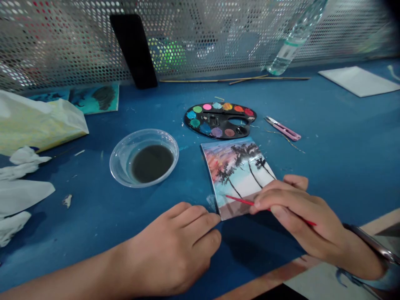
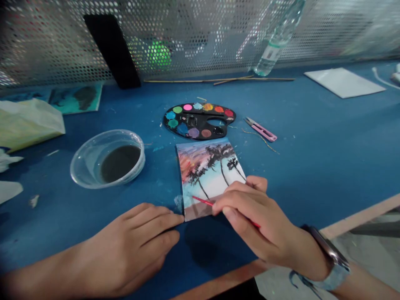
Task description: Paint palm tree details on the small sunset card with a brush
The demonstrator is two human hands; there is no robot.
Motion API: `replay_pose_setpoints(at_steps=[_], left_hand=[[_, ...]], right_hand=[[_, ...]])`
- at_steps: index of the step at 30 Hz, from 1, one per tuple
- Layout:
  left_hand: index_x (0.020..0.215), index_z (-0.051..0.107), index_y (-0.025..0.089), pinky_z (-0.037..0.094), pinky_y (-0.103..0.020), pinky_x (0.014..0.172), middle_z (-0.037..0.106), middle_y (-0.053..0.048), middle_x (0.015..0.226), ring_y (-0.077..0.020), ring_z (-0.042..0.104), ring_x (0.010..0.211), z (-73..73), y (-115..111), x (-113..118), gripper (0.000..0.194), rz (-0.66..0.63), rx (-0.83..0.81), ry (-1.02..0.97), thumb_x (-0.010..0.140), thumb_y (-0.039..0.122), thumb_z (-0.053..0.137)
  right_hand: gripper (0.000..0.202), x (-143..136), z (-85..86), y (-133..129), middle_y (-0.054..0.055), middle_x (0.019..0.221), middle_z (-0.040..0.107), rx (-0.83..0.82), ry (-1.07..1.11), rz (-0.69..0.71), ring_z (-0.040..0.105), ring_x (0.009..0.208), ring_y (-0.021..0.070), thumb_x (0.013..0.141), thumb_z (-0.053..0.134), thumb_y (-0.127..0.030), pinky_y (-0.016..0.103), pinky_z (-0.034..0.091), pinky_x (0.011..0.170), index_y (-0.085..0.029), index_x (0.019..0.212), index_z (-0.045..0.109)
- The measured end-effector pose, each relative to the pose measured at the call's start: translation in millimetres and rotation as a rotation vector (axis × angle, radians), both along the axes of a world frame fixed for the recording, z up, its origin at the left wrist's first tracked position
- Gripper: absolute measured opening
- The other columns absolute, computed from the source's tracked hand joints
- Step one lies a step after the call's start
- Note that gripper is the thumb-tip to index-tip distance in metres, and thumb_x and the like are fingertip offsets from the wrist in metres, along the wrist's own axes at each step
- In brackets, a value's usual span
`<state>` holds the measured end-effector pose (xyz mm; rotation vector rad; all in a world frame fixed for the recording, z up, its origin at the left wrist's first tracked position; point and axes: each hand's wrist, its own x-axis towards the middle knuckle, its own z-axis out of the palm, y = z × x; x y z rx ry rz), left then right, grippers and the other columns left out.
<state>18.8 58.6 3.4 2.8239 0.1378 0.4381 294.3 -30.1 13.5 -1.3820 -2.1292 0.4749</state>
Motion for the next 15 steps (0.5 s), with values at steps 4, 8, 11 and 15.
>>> replay_pose_setpoints(at_steps=[4, 8, 11, 15], left_hand=[[0.112, 0.065, 0.015, 0.047, -0.038, 0.084, 0.067, -0.003, 0.123, -0.0212, 0.061, 0.105, -1.0, -0.1, -0.6, 0.023, 0.001, 0.003, -0.012, 0.102, 0.021, 0.045], [0.112, 0.065, 0.016, 0.047, -0.038, 0.083, 0.067, -0.002, 0.124, -0.0215, 0.061, 0.105, -2.0, 0.3, -0.3, 0.023, 0.010, 0.011, -0.013, 0.101, 0.020, 0.045], [0.112, 0.065, 0.016, 0.047, -0.038, 0.083, 0.067, -0.002, 0.125, -0.0215, 0.061, 0.105, -2.4, 0.2, 0.4, 0.023, 0.008, 0.023, -0.018, 0.101, 0.021, 0.045], [0.111, 0.065, 0.016, 0.047, -0.039, 0.083, 0.067, -0.002, 0.124, -0.0213, 0.061, 0.105, -2.3, -1.4, 0.7, 0.022, 0.017, 0.043, -0.015, 0.101, 0.021, 0.046]], right_hand=[[0.025, -0.3, 0.4, -0.8, -0.006, 0.092, 0.075, 0.005, 0.008, 0.036, 0.069, 0.088, 0.0148, 0.096, 0.043, -0.014, 0.036, 0.035, 0.084, -0.030, 0.109, 0.058], [0.026, -1.5, 0.8, -0.8, -0.005, 0.091, 0.076, 0.054, -0.036, -0.013, 0.069, 0.085, 0.0150, 0.095, 0.043, -0.013, 0.037, 0.035, 0.084, -0.029, 0.109, 0.058], [0.027, -2.1, -0.2, -0.7, -0.005, 0.090, 0.075, 0.037, -0.025, 0.065, 0.070, 0.087, 0.0158, 0.093, 0.044, -0.012, 0.036, 0.037, 0.082, -0.029, 0.110, 0.057], [0.027, -2.8, -1.8, -0.7, -0.004, 0.094, 0.075, 0.046, -0.035, -0.012, 0.069, 0.086, 0.0154, 0.094, 0.044, -0.012, 0.037, 0.035, 0.083, -0.029, 0.111, 0.057]])
